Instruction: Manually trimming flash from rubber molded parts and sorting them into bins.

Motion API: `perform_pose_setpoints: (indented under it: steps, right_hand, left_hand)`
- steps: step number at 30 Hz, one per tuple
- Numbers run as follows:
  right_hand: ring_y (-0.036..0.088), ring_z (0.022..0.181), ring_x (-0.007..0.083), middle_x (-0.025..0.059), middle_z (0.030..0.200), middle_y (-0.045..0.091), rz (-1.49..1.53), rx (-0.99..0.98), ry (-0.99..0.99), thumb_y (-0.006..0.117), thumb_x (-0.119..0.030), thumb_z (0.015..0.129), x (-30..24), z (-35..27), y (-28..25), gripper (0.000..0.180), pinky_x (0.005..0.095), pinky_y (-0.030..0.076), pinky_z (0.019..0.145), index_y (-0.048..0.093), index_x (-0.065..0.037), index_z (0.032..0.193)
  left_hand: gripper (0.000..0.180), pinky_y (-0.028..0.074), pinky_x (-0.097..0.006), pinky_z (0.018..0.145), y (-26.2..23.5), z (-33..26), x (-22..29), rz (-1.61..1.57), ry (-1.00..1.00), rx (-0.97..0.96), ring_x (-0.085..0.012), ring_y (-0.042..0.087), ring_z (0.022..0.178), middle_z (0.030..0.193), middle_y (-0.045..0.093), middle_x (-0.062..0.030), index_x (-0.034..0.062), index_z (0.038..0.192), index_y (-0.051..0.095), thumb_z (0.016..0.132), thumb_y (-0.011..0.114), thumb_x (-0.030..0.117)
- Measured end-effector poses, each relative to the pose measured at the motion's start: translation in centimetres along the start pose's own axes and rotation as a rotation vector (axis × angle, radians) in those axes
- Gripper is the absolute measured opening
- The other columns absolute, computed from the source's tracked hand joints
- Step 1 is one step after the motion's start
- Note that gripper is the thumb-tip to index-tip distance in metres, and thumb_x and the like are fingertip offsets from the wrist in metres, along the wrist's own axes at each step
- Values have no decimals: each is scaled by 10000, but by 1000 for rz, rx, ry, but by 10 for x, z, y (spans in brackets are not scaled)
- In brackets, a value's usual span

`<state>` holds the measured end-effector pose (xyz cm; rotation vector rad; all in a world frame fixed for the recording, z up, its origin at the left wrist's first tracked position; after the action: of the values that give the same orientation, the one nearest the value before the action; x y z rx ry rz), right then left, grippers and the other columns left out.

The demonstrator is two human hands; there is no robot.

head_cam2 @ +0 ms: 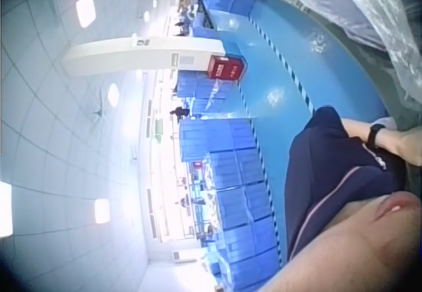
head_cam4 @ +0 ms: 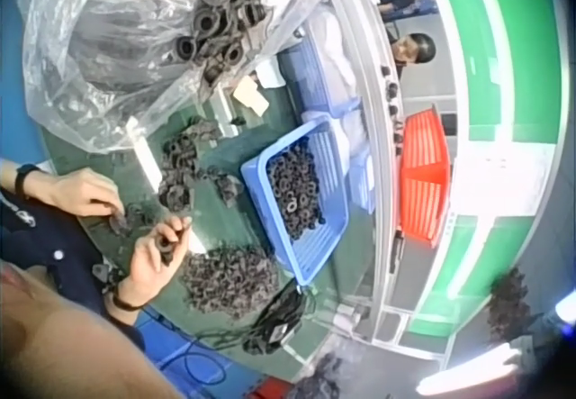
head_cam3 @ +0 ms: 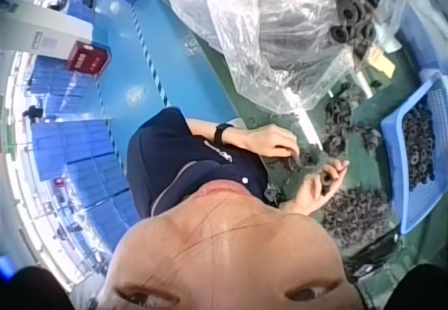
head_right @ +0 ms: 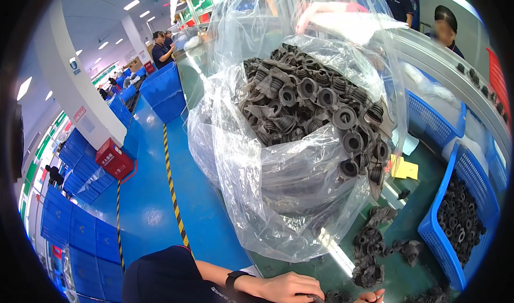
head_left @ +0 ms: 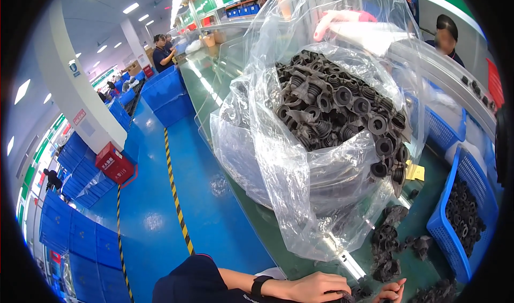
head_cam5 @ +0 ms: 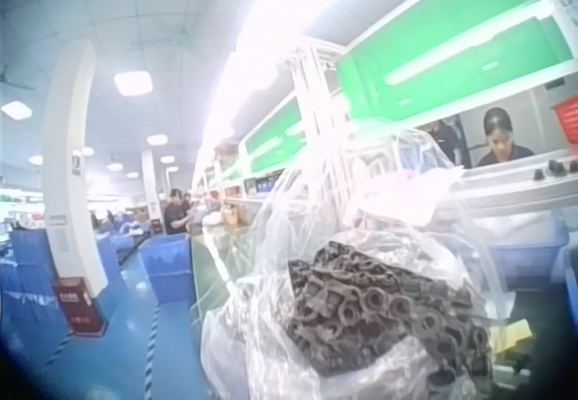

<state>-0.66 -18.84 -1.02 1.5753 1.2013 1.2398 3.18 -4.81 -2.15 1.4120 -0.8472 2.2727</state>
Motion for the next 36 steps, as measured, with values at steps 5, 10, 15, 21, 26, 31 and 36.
perform_pose_setpoints:
  steps: [5,10,15,21,26,31,36]
  right_hand:
    - [550,861,213,148,1005,464,7,-10,-1,299,-226,958,1,0,0,361,257,386,356,409,38,1179]
    - [550,857,221,154,1018,459,22,-36,-7,289,-232,960,-1,-3,-1,371,265,384,362,376,31,1208]
    - [544,867,219,148,1031,453,41,-16,-49,291,-229,960,-3,-4,-2,373,268,380,370,364,21,1227]
    - [541,870,216,138,1030,446,49,-14,-56,298,-225,958,-6,-4,-4,377,263,380,374,361,17,1241]
    - [542,875,220,138,1029,440,61,-8,-59,300,-225,957,-7,-3,-4,382,261,385,373,349,12,1252]
    - [546,872,226,145,1029,436,37,-19,-54,295,-225,958,-6,1,-3,382,255,387,370,335,5,1261]
    - [548,864,226,148,1023,437,45,-9,-57,287,-232,959,-7,2,-3,372,254,389,368,355,11,1232]
  left_hand:
    - [105,460,-325,628,-2,0,2,-14,18,10,-263,571,711,790,577,-105,24,870,605,789,548,61]
    - [107,461,-324,629,1,0,2,-20,5,-2,-260,575,715,796,581,-104,26,870,607,786,549,58]
    - [107,461,-324,630,2,0,1,-21,-8,-18,-259,575,715,797,582,-103,27,870,607,782,553,56]
    - [104,460,-327,628,-1,3,1,-12,1,6,-265,572,719,799,581,-106,24,869,606,782,554,51]
    - [105,459,-330,618,-2,2,1,-17,9,-4,-263,568,711,794,579,-102,27,869,609,786,548,49]
    - [109,457,-329,612,-2,1,-1,-21,17,4,-258,565,702,790,578,-99,33,872,612,788,547,55]
    - [110,457,-328,611,-1,2,0,-31,4,0,-258,565,702,791,577,-96,36,871,612,785,548,56]
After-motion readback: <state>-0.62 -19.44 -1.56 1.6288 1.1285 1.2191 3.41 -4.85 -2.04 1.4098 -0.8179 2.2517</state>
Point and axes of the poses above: each hand's wrist, its own z-axis towards the middle knuckle, its own y-axis out of the palm, x = y × z, the point moved 6 cm from there along z, towards the middle knuckle
